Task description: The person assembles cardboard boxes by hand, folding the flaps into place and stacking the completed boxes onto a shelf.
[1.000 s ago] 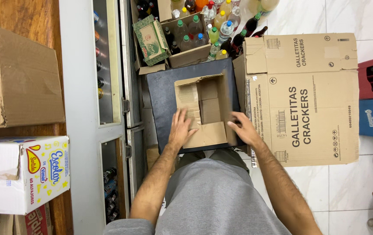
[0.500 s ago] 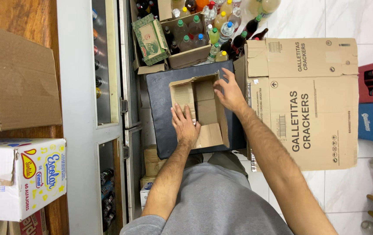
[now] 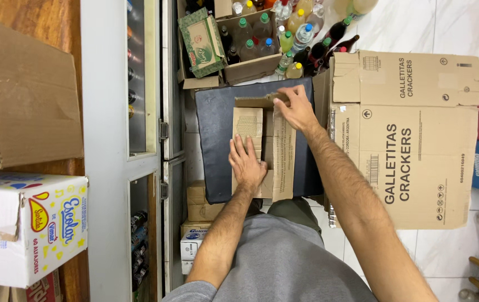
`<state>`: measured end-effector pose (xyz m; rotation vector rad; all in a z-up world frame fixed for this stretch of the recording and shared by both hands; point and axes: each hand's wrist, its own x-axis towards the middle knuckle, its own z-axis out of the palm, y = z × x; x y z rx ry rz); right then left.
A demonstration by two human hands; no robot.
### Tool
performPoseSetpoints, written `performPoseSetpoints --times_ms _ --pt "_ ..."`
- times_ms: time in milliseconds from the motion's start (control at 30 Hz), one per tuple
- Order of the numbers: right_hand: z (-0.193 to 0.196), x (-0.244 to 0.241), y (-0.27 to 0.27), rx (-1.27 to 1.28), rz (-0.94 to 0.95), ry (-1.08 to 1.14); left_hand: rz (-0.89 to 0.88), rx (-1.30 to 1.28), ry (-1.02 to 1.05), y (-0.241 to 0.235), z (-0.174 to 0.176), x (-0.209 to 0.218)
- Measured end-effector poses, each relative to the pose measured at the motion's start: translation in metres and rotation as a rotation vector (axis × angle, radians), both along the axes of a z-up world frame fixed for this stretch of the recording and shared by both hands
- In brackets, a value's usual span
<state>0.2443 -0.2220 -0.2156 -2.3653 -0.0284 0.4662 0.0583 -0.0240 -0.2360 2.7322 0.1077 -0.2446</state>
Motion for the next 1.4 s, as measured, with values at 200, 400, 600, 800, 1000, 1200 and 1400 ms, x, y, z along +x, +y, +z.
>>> performPoseSetpoints --times_ms 200,400,600,800,1000,1200,1400 --pt "-0.039 -0.032 -0.012 0.02 -0.076 -0.074 0.261 -0.022 0.0 -0.009 -0.01 0.022" --pt "-0.019 -0.079 -0.012 0.133 -0.18 -0.111 0.356 -0.279 -0.196 0.003 -0.019 0.016" --pt "-0.042 -0.083 -0.012 0.162 -0.194 -0.118 0.441 -0.295 -0.396 0.017 -0.055 0.002" --pt "-0.028 -0.083 -0.01 0.106 -0.197 -0.088 0.583 -0.359 -0.503 0.033 -0.053 0.0" --pt "-0.056 -0.084 -0.02 0.108 -0.244 0.015 0.74 -0.378 -0.438 0.041 -0.057 0.0" --pt "-0.05 -0.09 -0.015 -0.038 -0.128 -0.066 0.954 -0.371 -0.352 0.048 -0.083 0.004" --pt "-0.032 -0.102 -0.007 -0.025 -0.134 -0.186 0.413 -0.445 -0.204 0.026 0.022 0.0"
